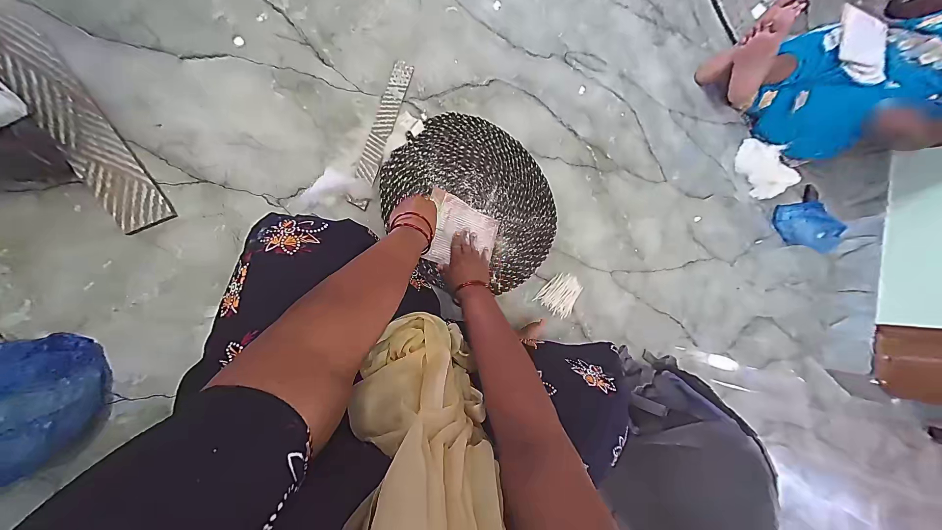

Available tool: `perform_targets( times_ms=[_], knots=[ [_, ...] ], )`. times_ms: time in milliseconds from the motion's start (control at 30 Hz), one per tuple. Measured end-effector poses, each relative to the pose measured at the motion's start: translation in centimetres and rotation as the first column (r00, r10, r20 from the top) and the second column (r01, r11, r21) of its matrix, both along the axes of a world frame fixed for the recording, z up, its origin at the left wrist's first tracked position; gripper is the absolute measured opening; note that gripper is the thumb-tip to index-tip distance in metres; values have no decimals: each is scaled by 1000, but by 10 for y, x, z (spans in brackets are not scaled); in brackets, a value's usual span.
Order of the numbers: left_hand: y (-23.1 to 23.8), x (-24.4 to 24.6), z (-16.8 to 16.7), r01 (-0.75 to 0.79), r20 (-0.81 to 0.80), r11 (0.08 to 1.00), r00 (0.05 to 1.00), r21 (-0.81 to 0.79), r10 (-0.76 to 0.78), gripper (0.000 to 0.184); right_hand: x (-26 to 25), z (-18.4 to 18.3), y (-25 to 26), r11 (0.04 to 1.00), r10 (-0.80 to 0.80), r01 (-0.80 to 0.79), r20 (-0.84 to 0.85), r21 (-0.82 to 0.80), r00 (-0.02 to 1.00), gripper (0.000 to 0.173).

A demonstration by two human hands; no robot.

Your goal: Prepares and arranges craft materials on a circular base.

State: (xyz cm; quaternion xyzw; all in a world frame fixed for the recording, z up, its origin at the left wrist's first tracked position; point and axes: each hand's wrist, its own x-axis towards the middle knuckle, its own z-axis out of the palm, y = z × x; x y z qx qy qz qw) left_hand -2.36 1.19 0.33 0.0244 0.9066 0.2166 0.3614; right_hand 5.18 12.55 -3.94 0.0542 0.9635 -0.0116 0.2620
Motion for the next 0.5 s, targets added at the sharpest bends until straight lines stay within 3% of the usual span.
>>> perform_targets(
  times_ms=[133,200,267,333,500],
  knots=[
    [0,3,5,4,2,1000,1000,15,-4,29,9,11,-9,998,-60,61,-74,2,995,55],
    [-3,3,7,-2,3,1000,1000,22,2,28,6,23,-3,995,-97,96,-69,-21,993,69],
    [-4,3,6,-1,11,1000,1000,26,1,27,0,27,6,997,-75,75,-10,8,997,106],
    [-1,6,6,-15,22,998,1000,55,14,31,-6,28,12,1000,-12,11,30,9,999,123],
    [2,0,18,-9,-2,1000,1000,15,9,41,-18,31,3,998,3,1,70,-56,998,104]
  ],
)
